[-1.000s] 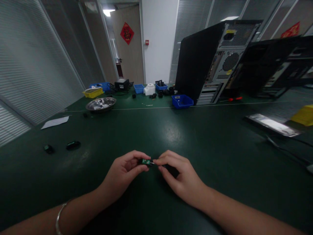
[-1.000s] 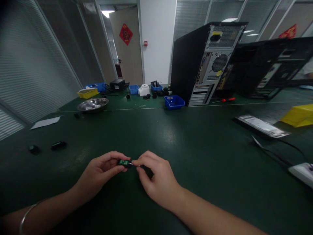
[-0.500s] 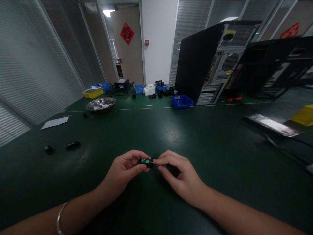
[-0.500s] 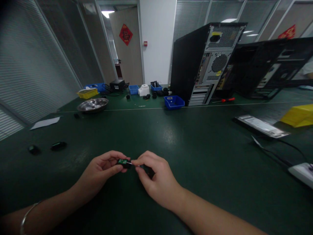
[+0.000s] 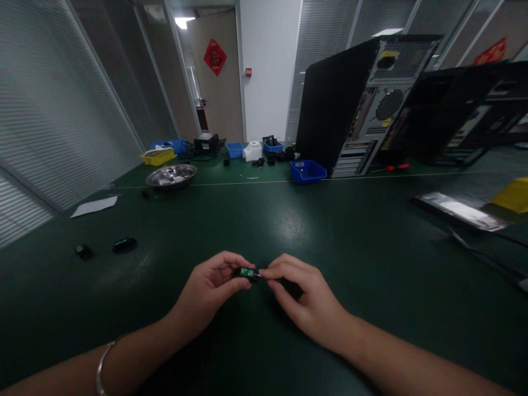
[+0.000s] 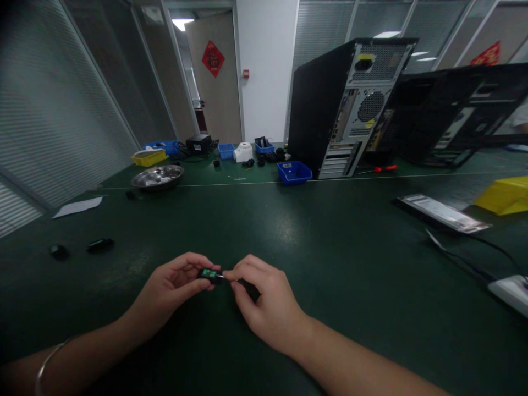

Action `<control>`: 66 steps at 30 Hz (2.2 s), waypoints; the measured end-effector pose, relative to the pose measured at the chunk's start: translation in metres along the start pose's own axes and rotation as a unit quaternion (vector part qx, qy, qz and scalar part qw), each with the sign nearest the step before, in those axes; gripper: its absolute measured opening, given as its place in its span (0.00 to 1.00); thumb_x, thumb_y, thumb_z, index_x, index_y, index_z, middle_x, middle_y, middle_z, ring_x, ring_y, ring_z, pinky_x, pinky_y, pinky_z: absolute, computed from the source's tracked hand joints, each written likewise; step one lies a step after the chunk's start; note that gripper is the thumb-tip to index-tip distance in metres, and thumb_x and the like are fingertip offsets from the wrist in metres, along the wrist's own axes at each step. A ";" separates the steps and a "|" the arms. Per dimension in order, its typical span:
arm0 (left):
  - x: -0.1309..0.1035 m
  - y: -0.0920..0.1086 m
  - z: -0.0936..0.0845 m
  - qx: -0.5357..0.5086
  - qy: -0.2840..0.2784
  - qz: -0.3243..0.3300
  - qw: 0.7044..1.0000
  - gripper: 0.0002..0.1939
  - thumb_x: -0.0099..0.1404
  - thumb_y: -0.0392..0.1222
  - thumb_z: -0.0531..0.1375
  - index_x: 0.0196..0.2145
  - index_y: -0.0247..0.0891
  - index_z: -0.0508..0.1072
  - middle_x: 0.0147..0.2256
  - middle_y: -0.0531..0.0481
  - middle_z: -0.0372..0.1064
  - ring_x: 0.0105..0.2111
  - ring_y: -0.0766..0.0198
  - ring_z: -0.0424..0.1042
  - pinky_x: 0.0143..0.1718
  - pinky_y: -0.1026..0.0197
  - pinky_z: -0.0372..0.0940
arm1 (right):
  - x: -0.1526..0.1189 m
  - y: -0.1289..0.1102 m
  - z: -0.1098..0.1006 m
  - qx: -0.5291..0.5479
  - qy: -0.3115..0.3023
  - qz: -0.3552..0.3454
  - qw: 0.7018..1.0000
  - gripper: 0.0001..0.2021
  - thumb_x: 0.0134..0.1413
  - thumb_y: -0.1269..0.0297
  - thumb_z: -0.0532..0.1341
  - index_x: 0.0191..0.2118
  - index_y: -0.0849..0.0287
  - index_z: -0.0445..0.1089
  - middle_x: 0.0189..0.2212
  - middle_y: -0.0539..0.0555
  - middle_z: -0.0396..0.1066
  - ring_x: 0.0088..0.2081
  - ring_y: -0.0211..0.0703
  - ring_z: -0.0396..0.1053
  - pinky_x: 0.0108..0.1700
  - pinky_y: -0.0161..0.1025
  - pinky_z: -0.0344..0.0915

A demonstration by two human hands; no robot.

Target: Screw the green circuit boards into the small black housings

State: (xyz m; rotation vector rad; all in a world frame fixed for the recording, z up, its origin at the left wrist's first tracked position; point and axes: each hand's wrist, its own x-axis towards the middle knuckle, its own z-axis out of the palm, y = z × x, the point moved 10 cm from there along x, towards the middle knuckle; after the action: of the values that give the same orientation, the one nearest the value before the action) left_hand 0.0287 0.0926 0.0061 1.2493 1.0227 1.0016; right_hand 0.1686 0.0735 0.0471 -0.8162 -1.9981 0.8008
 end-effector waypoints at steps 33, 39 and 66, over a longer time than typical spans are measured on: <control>0.011 0.012 -0.008 0.349 -0.030 0.081 0.933 0.11 0.63 0.34 0.59 0.44 0.40 0.73 0.42 0.48 0.75 0.44 0.57 0.73 0.48 0.53 0.67 | 0.004 0.010 -0.022 -0.063 0.075 0.036 0.994 0.09 0.62 0.72 0.56 0.44 0.57 0.72 0.37 0.53 0.72 0.38 0.42 0.71 0.39 0.38 0.66; 0.008 0.012 -0.004 0.353 -0.053 0.075 0.931 0.11 0.63 0.35 0.60 0.44 0.40 0.74 0.43 0.49 0.75 0.44 0.57 0.73 0.46 0.54 0.66 | 0.013 0.026 -0.047 -0.154 0.055 0.079 0.983 0.09 0.62 0.69 0.56 0.44 0.58 0.71 0.40 0.56 0.71 0.40 0.47 0.70 0.41 0.43 0.65; 0.004 0.020 0.009 0.372 -0.078 0.113 0.918 0.10 0.65 0.36 0.58 0.44 0.39 0.73 0.41 0.47 0.73 0.42 0.58 0.71 0.45 0.55 0.67 | 0.010 0.014 -0.008 -0.124 -0.092 0.061 0.986 0.03 0.58 0.72 0.61 0.37 0.58 0.69 0.33 0.51 0.71 0.32 0.40 0.69 0.34 0.35 0.64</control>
State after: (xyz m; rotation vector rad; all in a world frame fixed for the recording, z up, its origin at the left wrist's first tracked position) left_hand 0.0383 0.0955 0.0259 2.0761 1.1970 0.6710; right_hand 0.1743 0.0917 0.0442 -1.0496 -2.2619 0.7272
